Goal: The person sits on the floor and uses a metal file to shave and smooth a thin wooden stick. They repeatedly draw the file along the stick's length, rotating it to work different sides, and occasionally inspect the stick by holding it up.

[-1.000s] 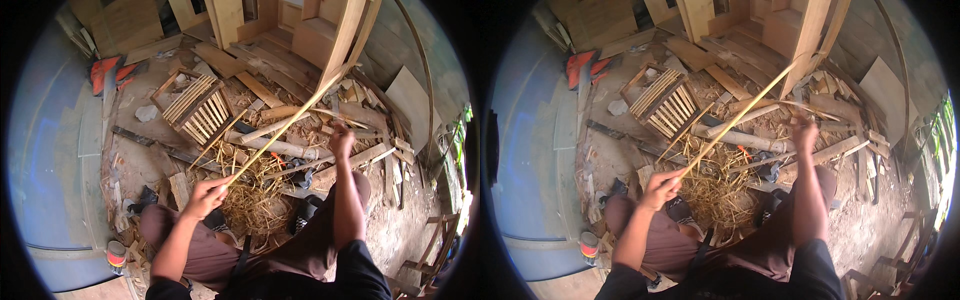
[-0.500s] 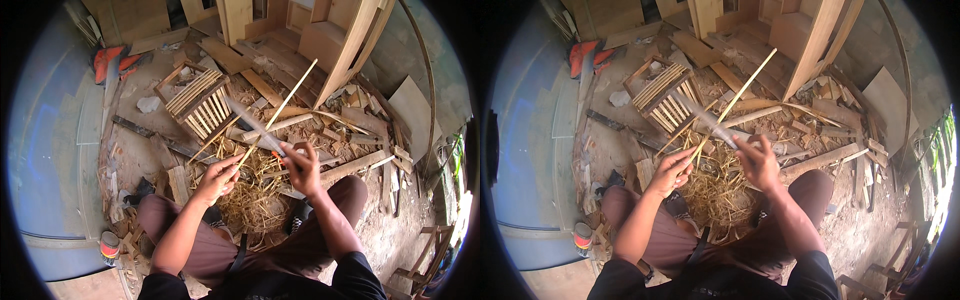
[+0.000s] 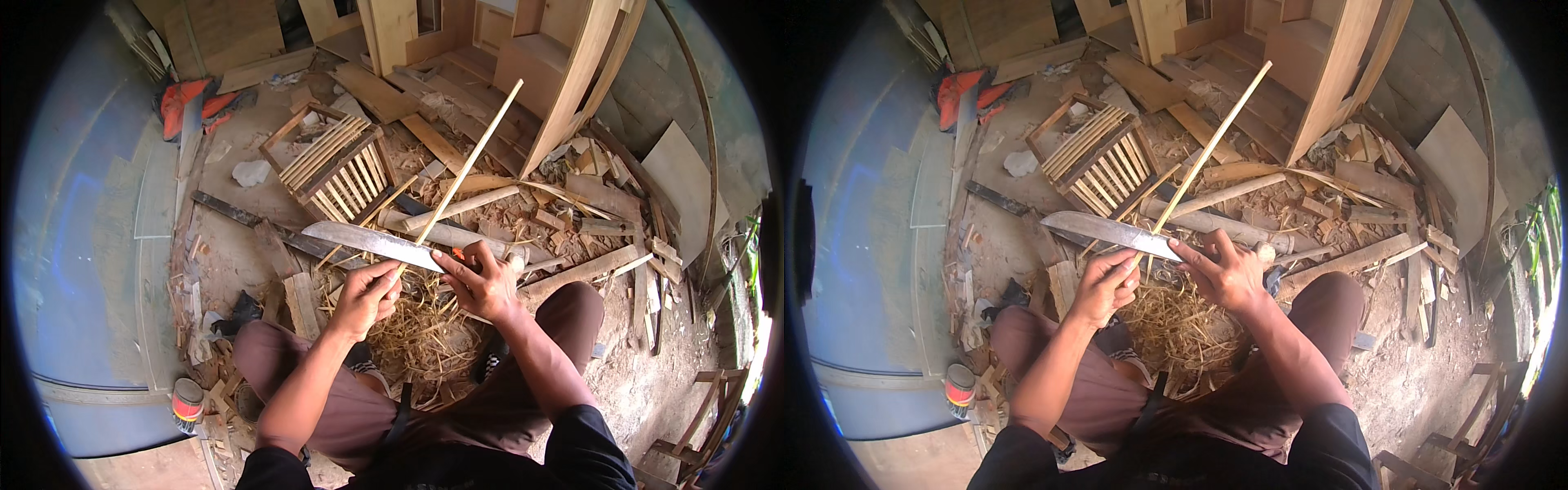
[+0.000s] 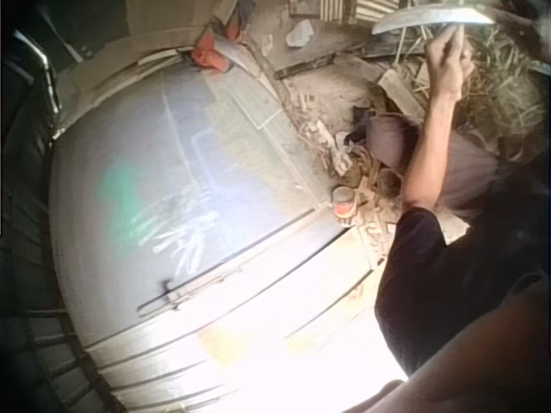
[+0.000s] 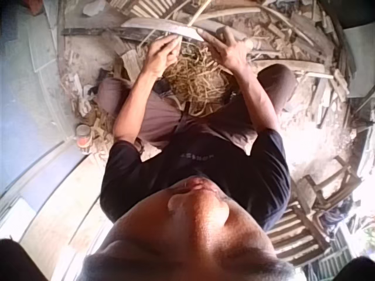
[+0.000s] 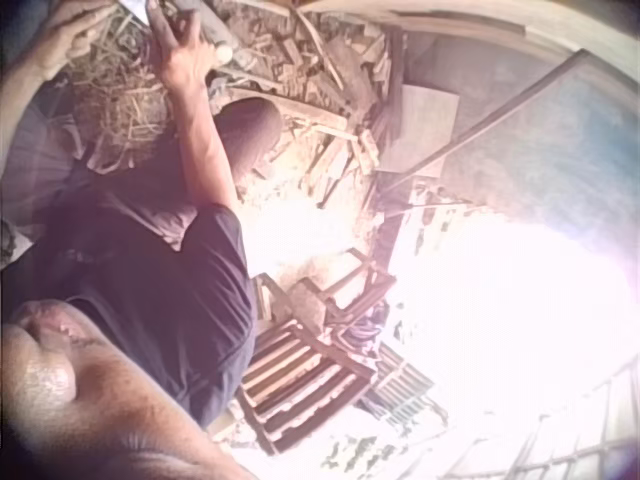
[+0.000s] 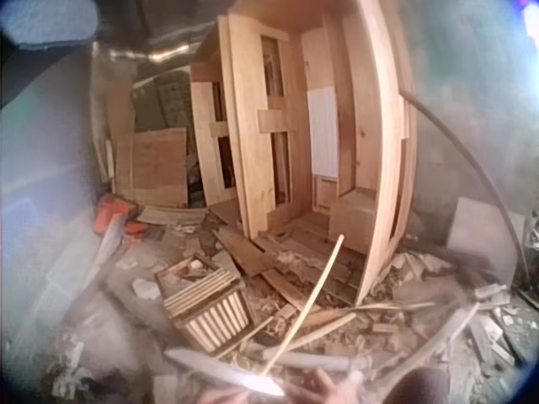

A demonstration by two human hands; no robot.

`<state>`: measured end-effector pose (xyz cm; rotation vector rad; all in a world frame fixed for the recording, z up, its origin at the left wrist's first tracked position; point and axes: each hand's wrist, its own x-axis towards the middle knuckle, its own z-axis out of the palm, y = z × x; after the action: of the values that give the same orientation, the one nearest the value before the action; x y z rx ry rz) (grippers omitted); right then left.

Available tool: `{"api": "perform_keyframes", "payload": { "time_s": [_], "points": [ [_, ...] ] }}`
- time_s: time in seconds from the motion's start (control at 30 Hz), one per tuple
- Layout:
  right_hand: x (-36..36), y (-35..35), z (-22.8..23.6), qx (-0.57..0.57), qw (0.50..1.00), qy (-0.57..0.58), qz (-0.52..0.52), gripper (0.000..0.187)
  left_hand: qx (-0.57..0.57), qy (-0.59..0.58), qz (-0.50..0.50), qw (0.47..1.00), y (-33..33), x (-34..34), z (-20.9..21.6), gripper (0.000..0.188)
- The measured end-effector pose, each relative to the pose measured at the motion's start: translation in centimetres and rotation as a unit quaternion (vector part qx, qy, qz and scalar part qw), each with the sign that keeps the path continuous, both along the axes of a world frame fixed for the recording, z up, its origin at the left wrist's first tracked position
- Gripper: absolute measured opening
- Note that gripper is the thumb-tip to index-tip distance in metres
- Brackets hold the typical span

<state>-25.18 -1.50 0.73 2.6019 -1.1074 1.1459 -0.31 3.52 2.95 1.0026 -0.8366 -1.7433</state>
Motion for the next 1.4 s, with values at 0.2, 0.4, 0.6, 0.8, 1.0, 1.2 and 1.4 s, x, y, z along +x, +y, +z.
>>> {"api": "perform_keyframes", "payload": {
  "time_s": [0.2, 0.4, 0.6, 0.8, 1.0, 1.2, 1.4],
  "points": [
    [-2.7, -2.8, -0.9, 0.069, 0.985, -0.054, -0.148, 0.042, -0.009, -0.038, -0.024, 0.999, 1.9, 1.8, 0.4, 0.042],
    [-15.9, -10.8, -4.3, 0.182, 0.834, -0.321, -0.410, 0.035, 0.026, -0.004, -0.094, 0.995, 3.8, 4.3, -0.2, 0.038],
    [-10.6, -5.2, -1.5, 0.166, 0.891, -0.333, -0.261, 0.034, 0.080, -0.013, -0.043, 0.996, 3.0, 3.4, -0.5, 0.042],
    [-8.4, -0.6, 6.2, 0.119, 0.953, -0.219, -0.172, 0.036, 0.069, -0.002, -0.077, 0.995, 1.7, 0.0, 0.8, 0.043],
    [-9.1, 4.6, 4.7, 0.180, 0.970, -0.119, -0.109, 0.040, 0.078, 0.018, -0.091, 0.993, 2.6, -8.0, -0.6, 0.024],
    [-10.7, 10.8, 2.3, 0.298, 0.943, 0.014, -0.151, 0.037, 0.125, 0.015, -0.014, 0.992, 7.1, -13.5, -4.9, 0.018],
    [-11.3, 12.0, 1.6, 0.299, 0.945, 0.036, -0.126, 0.036, 0.025, -0.107, -0.010, 0.994, 6.9, -15.0, -5.1, 0.022]
  ]
}}
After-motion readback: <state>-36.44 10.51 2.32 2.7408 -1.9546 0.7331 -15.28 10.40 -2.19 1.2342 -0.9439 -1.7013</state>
